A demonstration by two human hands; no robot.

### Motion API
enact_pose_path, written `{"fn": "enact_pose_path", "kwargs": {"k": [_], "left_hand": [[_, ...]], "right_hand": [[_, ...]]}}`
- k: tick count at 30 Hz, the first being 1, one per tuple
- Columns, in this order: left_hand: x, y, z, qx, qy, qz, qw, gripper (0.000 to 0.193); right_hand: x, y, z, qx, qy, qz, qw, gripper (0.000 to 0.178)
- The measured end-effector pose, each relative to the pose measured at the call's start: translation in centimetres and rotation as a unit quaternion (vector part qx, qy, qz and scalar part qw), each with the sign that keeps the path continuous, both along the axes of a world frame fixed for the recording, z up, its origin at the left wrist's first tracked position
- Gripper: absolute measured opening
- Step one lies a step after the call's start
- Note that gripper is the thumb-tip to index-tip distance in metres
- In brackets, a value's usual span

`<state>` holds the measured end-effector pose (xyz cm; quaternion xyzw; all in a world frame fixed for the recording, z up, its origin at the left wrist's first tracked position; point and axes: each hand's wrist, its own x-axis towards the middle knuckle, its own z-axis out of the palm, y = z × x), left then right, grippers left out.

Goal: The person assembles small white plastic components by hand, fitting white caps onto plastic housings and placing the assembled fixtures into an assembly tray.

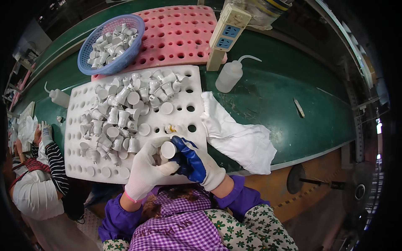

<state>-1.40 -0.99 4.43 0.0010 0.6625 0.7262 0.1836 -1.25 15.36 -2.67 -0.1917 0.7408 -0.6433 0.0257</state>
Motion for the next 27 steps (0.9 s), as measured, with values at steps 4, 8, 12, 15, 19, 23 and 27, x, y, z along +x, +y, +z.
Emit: {"fn": "enact_pose_path", "kwargs": {"k": [4,8,12,15,19,23,27], "left_hand": [[0.1,-0.3,0.0,0.059,-0.044,-0.003,0.997,0.054],[0.1,-0.1,0.2,0.116,-0.037,0.004,0.993,0.054],[0.1,-0.7,-0.1,0.16,-0.098,0.007,0.982,0.045],[0.3,-0.7,-0.3,0.206,-0.14,0.022,0.968,0.04],[0.6,-0.6,-0.6,0.207,-0.17,0.063,0.962,0.036],[0.8,-0.5,-0.5,0.218,-0.182,0.093,0.954,0.033],[0.9,-0.5,-0.7,0.215,-0.174,0.113,0.954,0.03]], "right_hand": [[-0.5,0.2,2.2,-0.379,-0.512,0.013,0.771,0.041],[-0.7,0.0,2.5,-0.419,-0.534,-0.014,0.735,0.034],[-1.0,-0.2,2.3,-0.479,-0.569,-0.001,0.668,0.03],[-0.9,0.0,2.2,-0.443,-0.532,0.045,0.72,0.029],[-0.6,-0.1,1.8,-0.448,-0.529,0.015,0.721,0.03],[-0.3,-0.4,1.6,-0.411,-0.487,0.047,0.77,0.031],[0.3,-0.5,2.5,-0.228,-0.394,0.011,0.891,0.03]]}}
